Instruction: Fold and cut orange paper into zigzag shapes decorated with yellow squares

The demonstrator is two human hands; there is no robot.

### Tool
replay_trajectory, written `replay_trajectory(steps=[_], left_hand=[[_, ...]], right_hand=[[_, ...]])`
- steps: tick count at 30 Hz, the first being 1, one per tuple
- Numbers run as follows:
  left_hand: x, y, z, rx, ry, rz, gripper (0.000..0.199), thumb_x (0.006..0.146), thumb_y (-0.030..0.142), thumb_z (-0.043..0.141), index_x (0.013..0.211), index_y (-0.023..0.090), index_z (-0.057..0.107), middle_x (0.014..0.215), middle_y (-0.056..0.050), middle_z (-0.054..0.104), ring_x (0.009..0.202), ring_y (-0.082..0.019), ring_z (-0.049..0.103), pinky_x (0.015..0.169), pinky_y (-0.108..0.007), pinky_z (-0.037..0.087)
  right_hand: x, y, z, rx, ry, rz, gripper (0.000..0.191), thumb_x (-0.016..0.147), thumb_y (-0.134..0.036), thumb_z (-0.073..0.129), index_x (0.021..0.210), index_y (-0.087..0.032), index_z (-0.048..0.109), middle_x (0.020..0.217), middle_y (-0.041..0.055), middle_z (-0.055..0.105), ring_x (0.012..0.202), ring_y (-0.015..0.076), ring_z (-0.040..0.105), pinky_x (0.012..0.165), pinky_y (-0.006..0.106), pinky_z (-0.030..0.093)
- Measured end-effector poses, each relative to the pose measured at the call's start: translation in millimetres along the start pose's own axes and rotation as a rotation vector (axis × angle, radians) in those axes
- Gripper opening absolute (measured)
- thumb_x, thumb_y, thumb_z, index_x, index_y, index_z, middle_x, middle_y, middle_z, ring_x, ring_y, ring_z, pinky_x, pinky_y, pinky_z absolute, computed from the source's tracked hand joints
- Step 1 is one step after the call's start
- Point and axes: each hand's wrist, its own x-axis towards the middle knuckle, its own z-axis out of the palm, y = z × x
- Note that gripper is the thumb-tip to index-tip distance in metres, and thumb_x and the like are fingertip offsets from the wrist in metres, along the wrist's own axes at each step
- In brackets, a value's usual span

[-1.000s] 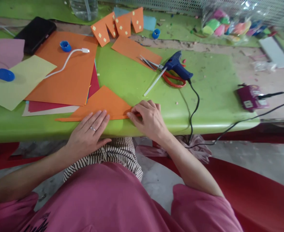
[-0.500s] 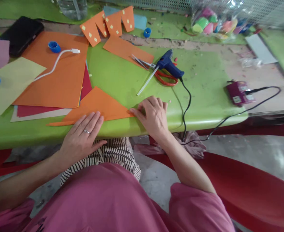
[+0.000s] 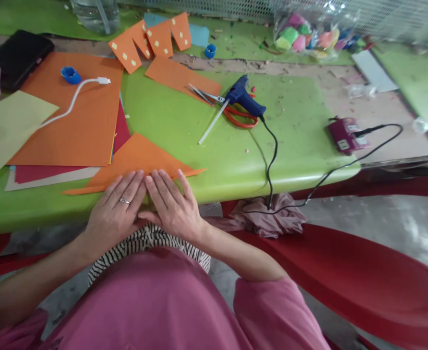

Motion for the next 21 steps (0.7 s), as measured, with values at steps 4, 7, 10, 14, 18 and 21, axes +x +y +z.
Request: replay_trajectory(steps=[4,7,10,14,18,21], left_hand=[[1,0,-0.5,0.021,0.024,-0.002,0.071,0.101,0.045,0.045,0.151,-0.004,0.037,0.151,-0.023,0.05,0.138,-0.034,0.052,0.119,-0.046,0.036],[2,0,-1.4,0.039,0.037,-0.004,0.072,0.1,0.048,0.047,0.15,-0.004,0.038,0.15,-0.022,0.052,0.137,-0.034,0.053,0.118,-0.045,0.038],[3,0,-1.5,0.032,0.024,-0.012,0.074,0.101,0.052,0.044,0.15,-0.003,0.038,0.15,-0.022,0.052,0.138,-0.033,0.052,0.118,-0.044,0.038],[2,0,0.4,0.0,0.03,-0.022,0.078,0.1,0.054,0.044,0.153,-0.002,0.032,0.151,-0.022,0.05,0.14,-0.034,0.049,0.12,-0.045,0.036],[2,0,2.2,-0.011,0.039,-0.024,0.079,0.1,0.054,0.044,0.154,-0.002,0.03,0.151,-0.022,0.05,0.141,-0.033,0.049,0.119,-0.045,0.036],[2,0,2.6,0.003,0.043,-0.019,0.079,0.1,0.056,0.044,0.152,-0.003,0.034,0.15,-0.022,0.052,0.139,-0.034,0.05,0.119,-0.046,0.036]], right_hand=[[-9,17,-5,0.001,-0.005,0.002,0.07,0.1,-0.054,0.044,0.149,-0.004,0.043,0.145,0.0175,0.059,0.143,0.0254,0.048,0.128,0.05,0.014],[-15,32,-11,0.006,-0.052,0.016,0.077,0.1,-0.058,0.042,0.155,-0.005,0.032,0.148,0.0174,0.055,0.143,0.0263,0.048,0.128,0.051,0.017],[-22,52,-14,0.019,-0.102,0.054,0.08,0.1,-0.06,0.039,0.161,-0.011,0.02,0.153,0.0158,0.05,0.144,0.0281,0.047,0.125,0.053,0.022],[-34,76,-17,0.007,-0.111,0.139,0.081,0.1,-0.063,0.034,0.162,-0.014,0.014,0.154,0.0165,0.048,0.145,0.0297,0.045,0.125,0.057,0.021],[-38,77,-21,-0.026,-0.052,0.224,0.081,0.1,-0.063,0.03,0.162,-0.014,0.011,0.158,0.0193,0.042,0.148,0.0316,0.039,0.124,0.059,0.021],[-30,60,-22,-0.036,0.014,0.135,0.079,0.102,-0.059,0.032,0.163,-0.015,0.009,0.156,0.0178,0.045,0.147,0.0294,0.04,0.125,0.057,0.017]])
